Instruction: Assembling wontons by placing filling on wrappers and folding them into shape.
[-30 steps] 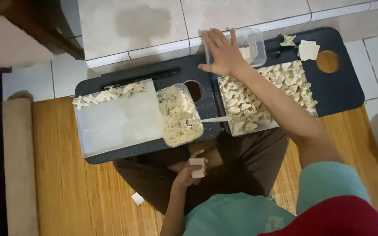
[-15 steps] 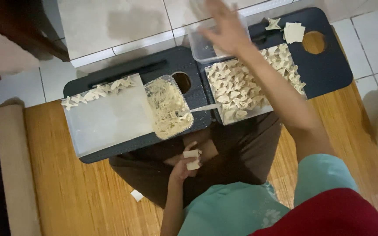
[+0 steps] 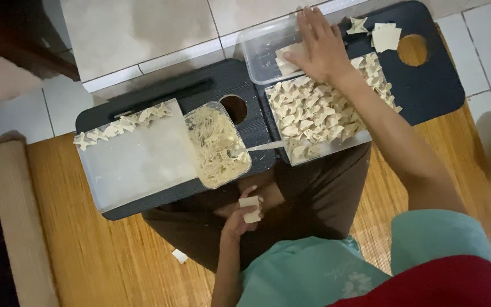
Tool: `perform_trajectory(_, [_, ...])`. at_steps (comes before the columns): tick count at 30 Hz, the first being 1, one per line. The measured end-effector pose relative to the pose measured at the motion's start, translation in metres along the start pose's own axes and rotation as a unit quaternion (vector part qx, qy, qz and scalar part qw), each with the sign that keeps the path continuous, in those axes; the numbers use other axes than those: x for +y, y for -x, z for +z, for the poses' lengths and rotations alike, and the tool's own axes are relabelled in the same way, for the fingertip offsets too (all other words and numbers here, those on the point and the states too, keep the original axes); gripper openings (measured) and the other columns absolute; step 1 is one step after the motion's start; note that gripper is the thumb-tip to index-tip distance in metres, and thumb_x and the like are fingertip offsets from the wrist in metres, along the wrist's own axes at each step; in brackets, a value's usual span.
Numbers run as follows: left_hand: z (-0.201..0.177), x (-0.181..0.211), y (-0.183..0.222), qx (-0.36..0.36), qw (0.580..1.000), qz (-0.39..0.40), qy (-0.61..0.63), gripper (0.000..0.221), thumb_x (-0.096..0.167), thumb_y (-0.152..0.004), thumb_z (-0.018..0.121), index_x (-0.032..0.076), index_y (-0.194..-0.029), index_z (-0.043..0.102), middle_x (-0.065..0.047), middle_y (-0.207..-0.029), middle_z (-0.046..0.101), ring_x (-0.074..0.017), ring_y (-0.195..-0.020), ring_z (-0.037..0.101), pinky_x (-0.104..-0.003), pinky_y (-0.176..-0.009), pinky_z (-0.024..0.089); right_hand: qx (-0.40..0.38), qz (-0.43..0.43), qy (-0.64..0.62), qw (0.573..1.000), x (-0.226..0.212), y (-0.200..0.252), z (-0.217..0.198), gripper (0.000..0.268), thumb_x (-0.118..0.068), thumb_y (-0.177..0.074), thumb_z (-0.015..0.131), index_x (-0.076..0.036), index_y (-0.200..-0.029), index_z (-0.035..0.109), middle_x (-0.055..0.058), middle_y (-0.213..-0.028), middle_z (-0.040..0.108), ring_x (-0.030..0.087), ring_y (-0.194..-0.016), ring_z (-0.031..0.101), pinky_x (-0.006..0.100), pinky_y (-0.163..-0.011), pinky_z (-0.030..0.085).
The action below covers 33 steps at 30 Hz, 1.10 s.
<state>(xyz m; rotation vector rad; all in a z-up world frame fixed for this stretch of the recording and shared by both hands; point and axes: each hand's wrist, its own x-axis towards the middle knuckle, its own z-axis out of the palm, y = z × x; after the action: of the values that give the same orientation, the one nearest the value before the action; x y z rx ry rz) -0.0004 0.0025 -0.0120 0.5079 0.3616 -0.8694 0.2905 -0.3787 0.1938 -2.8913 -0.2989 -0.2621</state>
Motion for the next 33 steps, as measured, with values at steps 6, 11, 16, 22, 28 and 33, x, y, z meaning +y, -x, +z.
perform_trajectory(6, [-0.005,-0.001,-0.004,0.008,0.999,-0.009,0.033,0.078,-0.011,-0.084,0.061,0.016,-0.154,0.043,-0.018,-0.119,0.063,-0.0235,-0.094,0.060,-0.036,-0.069,0.052,0.024,-0.021,-0.061,0.998,0.007,0.003,0.009,0.079,-0.043,-0.110,0.062,-0.001,-0.165,0.025,0.024,-0.167,0.024,0.043,-0.155,0.018,0.055,-0.125,0.027])
perform_trajectory(11, [-0.005,-0.003,-0.004,-0.013,0.999,0.008,0.032,0.076,-0.011,-0.083,0.060,0.013,-0.153,0.043,-0.019,-0.115,0.061,-0.0269,-0.093,0.058,-0.037,-0.070,0.053,-0.058,0.062,-0.080,0.993,-0.002,0.005,-0.010,0.081,-0.050,-0.112,0.055,-0.012,-0.167,0.010,0.025,-0.169,0.018,0.052,-0.149,0.038,0.061,-0.119,0.036])
perform_trajectory(16, [-0.005,-0.001,-0.003,-0.022,0.999,0.009,0.027,0.076,-0.010,-0.085,0.062,0.013,-0.154,0.041,-0.018,-0.118,0.062,-0.0247,-0.092,0.060,-0.036,-0.071,0.053,-0.020,0.033,-0.081,0.996,-0.005,0.010,-0.017,0.078,-0.045,-0.109,0.064,-0.017,-0.167,0.020,0.015,-0.168,0.024,0.050,-0.128,0.058,0.058,-0.098,0.049])
perform_trajectory(22, [0.003,0.001,0.001,-0.021,1.000,0.013,0.018,0.078,-0.011,-0.085,0.059,0.014,-0.156,0.039,-0.019,-0.121,0.061,-0.0250,-0.093,0.058,-0.036,-0.072,0.053,0.058,0.041,-0.139,0.988,0.021,-0.008,0.014,0.061,-0.034,-0.114,0.058,-0.008,-0.161,0.031,0.027,-0.158,0.031,0.053,-0.132,0.051,0.061,-0.105,0.047])
perform_trajectory(28, [-0.004,-0.002,-0.002,-0.051,0.998,0.018,0.041,0.078,-0.011,-0.084,0.058,0.014,-0.156,0.040,-0.019,-0.122,0.060,-0.0277,-0.091,0.058,-0.036,-0.072,0.054,0.192,0.088,-0.159,0.965,0.093,-0.032,0.065,0.051,-0.041,-0.114,0.060,0.008,-0.105,0.068,0.023,-0.089,0.074,0.035,-0.074,0.069,0.042,-0.068,0.056])
perform_trajectory(33, [0.004,0.002,0.002,-0.044,0.998,0.024,0.031,0.078,-0.012,-0.082,0.059,0.012,-0.155,0.042,-0.018,-0.122,0.061,-0.0262,-0.085,0.059,-0.037,-0.071,0.054,0.133,0.119,-0.141,0.974,0.084,-0.032,0.061,0.055,-0.046,-0.114,0.055,0.006,-0.110,0.071,0.026,-0.095,0.076,0.039,-0.079,0.071,0.047,-0.072,0.057])
